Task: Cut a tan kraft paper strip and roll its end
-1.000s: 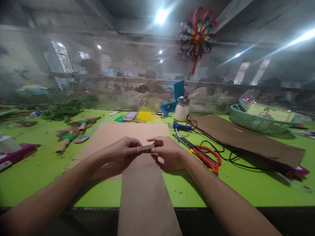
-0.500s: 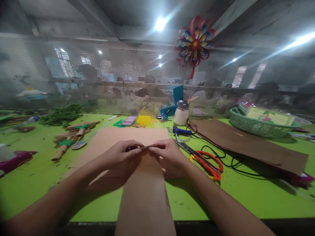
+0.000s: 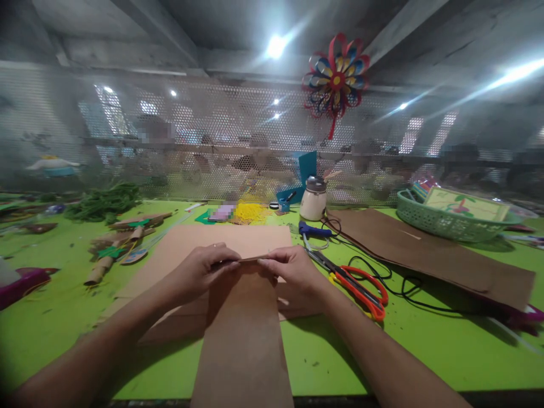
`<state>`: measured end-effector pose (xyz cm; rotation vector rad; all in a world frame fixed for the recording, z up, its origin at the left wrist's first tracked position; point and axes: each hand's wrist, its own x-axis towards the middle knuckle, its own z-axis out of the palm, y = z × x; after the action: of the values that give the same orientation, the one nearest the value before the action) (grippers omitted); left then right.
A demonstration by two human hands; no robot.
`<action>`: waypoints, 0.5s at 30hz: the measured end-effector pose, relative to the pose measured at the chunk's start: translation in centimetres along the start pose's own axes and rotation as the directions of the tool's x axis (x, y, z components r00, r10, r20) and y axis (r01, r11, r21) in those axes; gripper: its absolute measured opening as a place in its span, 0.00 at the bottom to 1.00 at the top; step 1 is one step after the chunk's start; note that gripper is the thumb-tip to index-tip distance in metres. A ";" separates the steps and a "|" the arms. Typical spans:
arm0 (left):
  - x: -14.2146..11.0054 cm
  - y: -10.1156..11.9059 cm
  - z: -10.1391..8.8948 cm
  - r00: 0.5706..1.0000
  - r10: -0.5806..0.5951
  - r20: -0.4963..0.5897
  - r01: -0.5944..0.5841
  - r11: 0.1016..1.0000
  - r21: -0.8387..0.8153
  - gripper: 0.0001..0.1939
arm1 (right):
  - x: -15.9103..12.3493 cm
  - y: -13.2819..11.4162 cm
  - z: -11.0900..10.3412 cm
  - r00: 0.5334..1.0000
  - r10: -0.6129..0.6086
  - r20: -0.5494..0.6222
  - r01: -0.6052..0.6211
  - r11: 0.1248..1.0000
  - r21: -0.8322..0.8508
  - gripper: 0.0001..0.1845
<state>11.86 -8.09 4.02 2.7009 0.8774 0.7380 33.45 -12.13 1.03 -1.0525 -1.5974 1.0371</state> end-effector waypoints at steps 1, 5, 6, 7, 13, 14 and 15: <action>0.0 0.0 0.0 1.000 0.016 -0.012 -0.015 1.000 0.016 0.10 | 0.0 0.0 0.0 1.000 -0.007 0.006 0.007 1.000 0.001 0.14; -0.1 -0.2 0.2 0.998 0.061 -0.031 -0.060 0.998 0.030 0.10 | 0.0 0.1 0.1 0.999 -0.043 -0.017 0.044 0.998 0.041 0.16; -0.1 -0.2 0.3 0.997 0.072 -0.031 -0.071 0.997 0.029 0.10 | 0.0 0.2 0.1 0.998 -0.060 -0.020 0.061 0.998 0.031 0.17; -0.1 -0.3 0.3 0.996 0.084 -0.032 -0.083 0.996 0.028 0.10 | 0.0 0.1 0.1 0.997 -0.080 -0.016 0.080 0.997 0.006 0.16; 0.0 -0.6 0.6 0.985 0.161 -0.068 -0.158 0.986 0.053 0.10 | -0.2 -0.1 -0.1 0.987 -0.153 0.048 0.157 0.981 -0.113 0.12; 0.0 -0.7 0.7 0.983 0.170 -0.075 -0.165 0.984 0.070 0.10 | -0.2 -0.1 -0.1 0.986 -0.157 0.049 0.162 0.979 -0.120 0.12; -0.1 -0.7 0.7 0.981 0.175 -0.079 -0.168 0.982 0.087 0.10 | -0.2 -0.1 -0.1 0.986 -0.160 0.048 0.164 0.978 -0.125 0.11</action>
<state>11.84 -7.58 3.17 2.8620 0.7115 0.8796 33.52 -12.31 1.13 -0.9742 -1.7689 0.8580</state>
